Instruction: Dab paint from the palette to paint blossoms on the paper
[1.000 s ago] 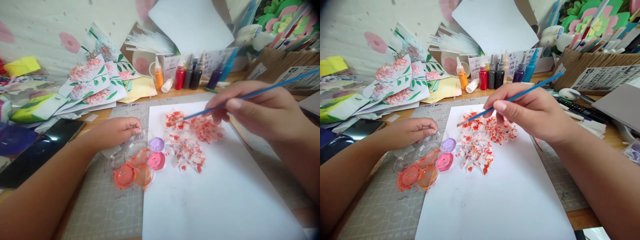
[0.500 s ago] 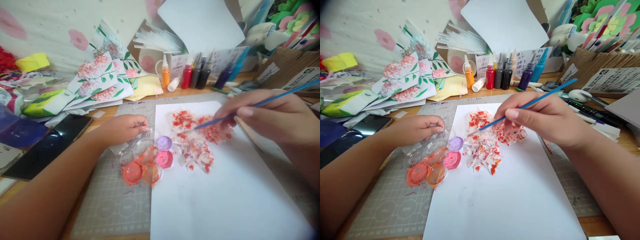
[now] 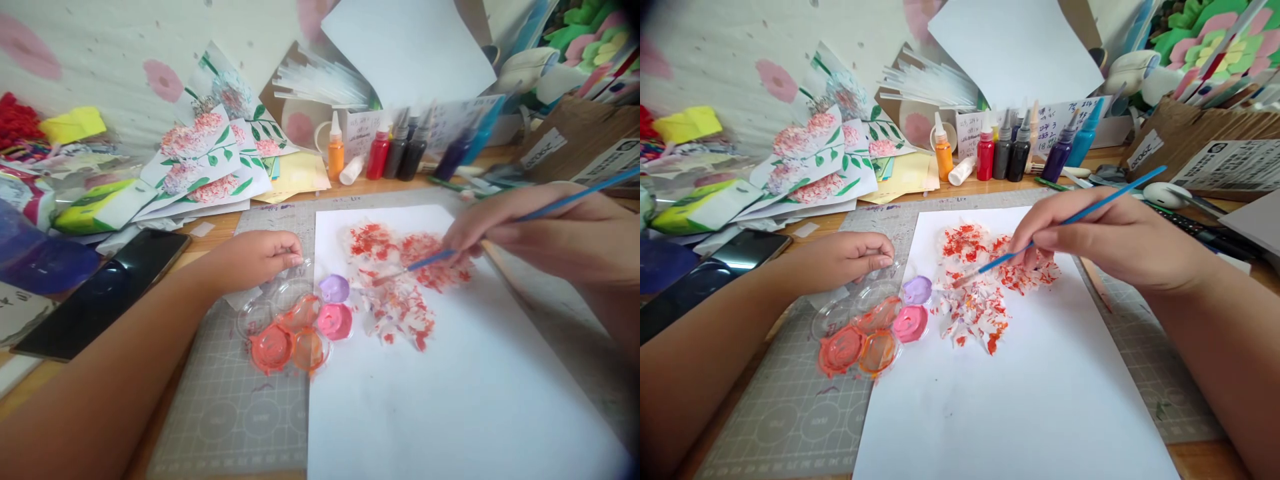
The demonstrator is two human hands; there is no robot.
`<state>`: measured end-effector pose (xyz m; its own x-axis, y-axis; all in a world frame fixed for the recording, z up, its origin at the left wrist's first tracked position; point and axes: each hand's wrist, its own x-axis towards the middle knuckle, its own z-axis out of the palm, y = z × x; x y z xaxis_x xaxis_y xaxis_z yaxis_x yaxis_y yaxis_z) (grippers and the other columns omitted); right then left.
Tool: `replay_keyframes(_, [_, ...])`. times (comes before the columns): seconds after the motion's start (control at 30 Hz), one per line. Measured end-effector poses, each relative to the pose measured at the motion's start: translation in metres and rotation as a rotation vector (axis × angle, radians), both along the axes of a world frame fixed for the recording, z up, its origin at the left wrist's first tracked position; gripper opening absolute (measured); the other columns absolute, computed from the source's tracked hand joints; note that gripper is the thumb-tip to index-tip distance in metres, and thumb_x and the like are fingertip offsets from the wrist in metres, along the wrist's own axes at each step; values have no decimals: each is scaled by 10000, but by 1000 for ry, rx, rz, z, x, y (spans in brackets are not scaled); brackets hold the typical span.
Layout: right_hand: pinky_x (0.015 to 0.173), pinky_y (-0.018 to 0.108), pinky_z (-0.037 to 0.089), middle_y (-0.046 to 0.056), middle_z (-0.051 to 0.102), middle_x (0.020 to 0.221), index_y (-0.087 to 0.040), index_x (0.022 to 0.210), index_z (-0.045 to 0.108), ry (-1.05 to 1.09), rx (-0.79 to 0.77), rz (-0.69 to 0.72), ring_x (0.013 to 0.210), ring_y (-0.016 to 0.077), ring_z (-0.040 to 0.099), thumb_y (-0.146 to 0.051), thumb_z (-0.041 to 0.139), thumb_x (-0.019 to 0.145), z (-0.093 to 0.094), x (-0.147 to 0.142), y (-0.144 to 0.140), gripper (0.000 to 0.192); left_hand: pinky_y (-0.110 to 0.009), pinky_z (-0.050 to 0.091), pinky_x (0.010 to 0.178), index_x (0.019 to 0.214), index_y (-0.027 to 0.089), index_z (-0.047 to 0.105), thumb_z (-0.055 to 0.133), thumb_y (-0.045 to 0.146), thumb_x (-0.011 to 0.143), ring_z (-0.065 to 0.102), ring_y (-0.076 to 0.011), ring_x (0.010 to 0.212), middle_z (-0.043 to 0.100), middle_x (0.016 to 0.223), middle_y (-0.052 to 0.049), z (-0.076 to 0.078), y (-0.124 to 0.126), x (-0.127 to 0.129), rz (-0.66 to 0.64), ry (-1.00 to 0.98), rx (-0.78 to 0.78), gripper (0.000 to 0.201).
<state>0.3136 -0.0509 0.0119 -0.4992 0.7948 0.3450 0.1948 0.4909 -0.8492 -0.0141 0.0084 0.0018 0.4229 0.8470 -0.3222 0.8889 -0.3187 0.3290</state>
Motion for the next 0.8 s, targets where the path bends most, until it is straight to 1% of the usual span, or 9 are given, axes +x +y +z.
replay_keyframes(0.07, [561,161,548,59,686,740,-237,847,770,62,-8,-36,673,119,679,-360,651,870,0,2,3,173,-274,413,601,851,245,597,466,547,835,584,-134,545,635,669,45,-1,0,-1,4,-16,-10,330])
replay_keyframes(0.2, [493,209,534,85,656,650,-138,748,750,41,-82,-54,549,141,638,-359,697,823,0,5,7,240,-277,415,592,854,240,592,464,549,840,576,-139,540,630,662,39,-1,1,-1,0,-19,-17,335])
replay_keyframes(0.3, [522,180,526,52,656,654,-157,723,732,112,-72,-112,590,115,644,-349,690,817,0,6,8,218,-280,421,596,850,236,590,460,546,846,579,-143,546,630,652,36,-1,2,-2,-5,-9,-8,336])
replay_keyframes(0.43, [495,175,516,59,654,637,-141,724,747,76,-104,-77,555,124,641,-305,718,787,1,7,7,178,-275,420,594,852,236,590,456,544,849,572,-140,543,610,621,39,-2,3,-3,-5,1,-7,336])
replay_keyframes(0.57, [584,178,553,-5,670,678,-257,759,757,190,-48,-89,626,100,665,-447,721,791,5,8,4,196,-270,420,593,862,238,588,455,547,848,573,-138,552,606,628,41,-3,3,-2,5,5,-12,336])
replay_keyframes(0.6, [590,190,560,-4,668,674,-258,760,758,191,-46,-80,626,107,667,-454,721,790,6,7,4,202,-270,420,596,863,239,589,456,545,848,576,-139,556,609,633,41,-3,3,-3,2,5,-13,334])
replay_keyframes(0.67, [540,207,556,34,660,647,-195,748,762,134,-69,-40,580,134,659,-409,729,789,7,6,3,221,-272,420,603,861,237,591,456,537,850,579,-139,560,614,638,39,-2,3,-3,-12,4,-9,329])
replay_keyframes(0.73, [475,182,520,51,654,632,-155,737,757,110,-83,-32,537,129,640,-371,726,796,7,5,4,225,-274,418,604,856,236,594,456,534,850,578,-140,556,618,637,37,-2,3,-3,-17,6,-2,329])
replay_keyframes(0.8, [481,163,508,1,657,643,-212,741,751,181,-54,-64,527,90,621,-410,725,792,7,4,4,207,-277,419,607,856,235,596,455,533,849,581,-143,562,624,640,35,-2,3,-2,-16,10,3,330])
